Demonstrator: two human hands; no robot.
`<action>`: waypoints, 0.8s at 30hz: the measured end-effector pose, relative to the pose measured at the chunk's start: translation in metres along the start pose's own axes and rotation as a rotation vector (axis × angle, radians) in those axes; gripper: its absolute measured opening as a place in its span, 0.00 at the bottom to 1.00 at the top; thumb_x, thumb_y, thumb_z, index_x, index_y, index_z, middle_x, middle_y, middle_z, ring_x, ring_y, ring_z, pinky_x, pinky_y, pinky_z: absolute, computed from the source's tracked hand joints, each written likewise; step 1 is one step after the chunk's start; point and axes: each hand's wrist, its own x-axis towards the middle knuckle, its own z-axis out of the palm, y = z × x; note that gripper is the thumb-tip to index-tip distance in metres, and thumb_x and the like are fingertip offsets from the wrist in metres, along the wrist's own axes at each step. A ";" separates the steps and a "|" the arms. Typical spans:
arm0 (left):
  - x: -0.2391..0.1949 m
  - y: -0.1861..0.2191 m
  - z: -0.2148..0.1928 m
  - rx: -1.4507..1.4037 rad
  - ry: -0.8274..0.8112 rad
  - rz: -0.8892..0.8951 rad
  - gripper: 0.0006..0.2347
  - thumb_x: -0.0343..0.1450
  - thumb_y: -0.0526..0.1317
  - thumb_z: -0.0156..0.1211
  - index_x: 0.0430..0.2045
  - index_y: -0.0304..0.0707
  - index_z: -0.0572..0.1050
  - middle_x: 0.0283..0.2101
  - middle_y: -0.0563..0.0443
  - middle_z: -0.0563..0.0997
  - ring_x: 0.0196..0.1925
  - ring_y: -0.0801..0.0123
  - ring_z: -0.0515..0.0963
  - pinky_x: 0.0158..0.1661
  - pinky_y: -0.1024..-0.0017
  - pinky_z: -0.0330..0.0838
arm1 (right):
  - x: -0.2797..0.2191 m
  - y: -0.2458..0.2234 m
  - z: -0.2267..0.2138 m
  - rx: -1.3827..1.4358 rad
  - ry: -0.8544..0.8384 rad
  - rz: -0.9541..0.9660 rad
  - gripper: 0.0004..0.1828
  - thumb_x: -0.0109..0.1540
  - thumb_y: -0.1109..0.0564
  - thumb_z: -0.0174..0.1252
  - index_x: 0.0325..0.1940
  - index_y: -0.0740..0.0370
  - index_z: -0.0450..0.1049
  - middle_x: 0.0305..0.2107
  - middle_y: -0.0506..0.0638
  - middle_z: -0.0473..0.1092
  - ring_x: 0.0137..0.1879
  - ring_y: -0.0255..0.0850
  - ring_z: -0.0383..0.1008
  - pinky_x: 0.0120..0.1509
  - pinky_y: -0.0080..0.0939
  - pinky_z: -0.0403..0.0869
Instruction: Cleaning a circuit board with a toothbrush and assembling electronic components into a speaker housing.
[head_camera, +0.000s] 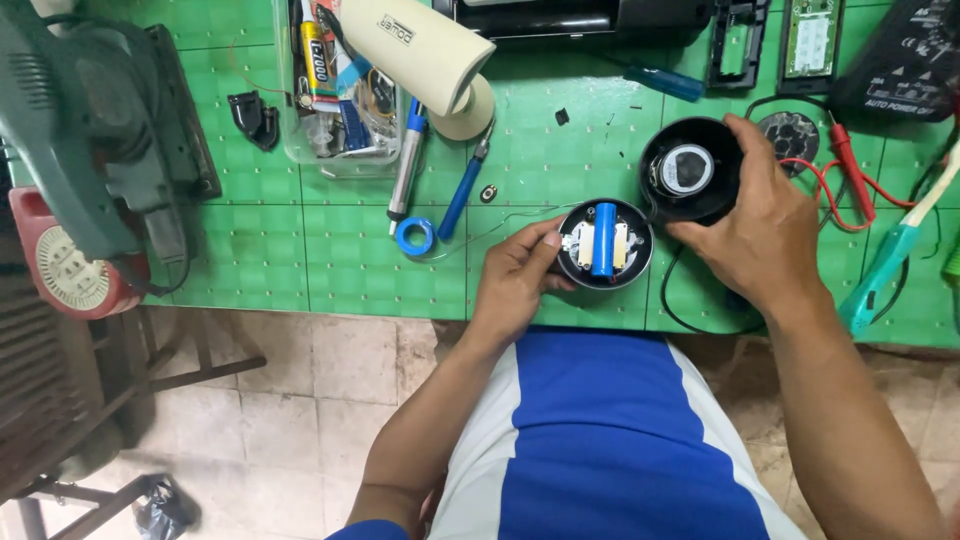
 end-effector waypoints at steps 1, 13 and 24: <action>0.001 -0.002 -0.001 -0.026 -0.008 -0.007 0.20 0.75 0.46 0.56 0.56 0.30 0.76 0.41 0.42 0.83 0.33 0.64 0.82 0.31 0.74 0.84 | 0.000 -0.001 0.000 0.004 -0.015 0.028 0.60 0.48 0.46 0.80 0.76 0.66 0.56 0.65 0.68 0.70 0.62 0.66 0.74 0.53 0.66 0.72; -0.002 0.011 0.004 -0.028 0.012 -0.032 0.19 0.75 0.44 0.56 0.57 0.31 0.76 0.41 0.42 0.82 0.31 0.64 0.81 0.31 0.72 0.84 | -0.041 -0.015 -0.045 -0.111 0.081 -0.281 0.55 0.56 0.40 0.79 0.76 0.72 0.61 0.69 0.70 0.64 0.42 0.39 0.78 0.29 0.37 0.73; -0.005 0.015 0.004 -0.032 0.002 -0.020 0.19 0.75 0.43 0.56 0.57 0.30 0.75 0.40 0.41 0.82 0.30 0.63 0.82 0.32 0.71 0.84 | -0.043 -0.034 -0.016 0.016 0.146 -0.521 0.32 0.62 0.54 0.75 0.64 0.72 0.69 0.57 0.63 0.76 0.56 0.51 0.82 0.60 0.45 0.80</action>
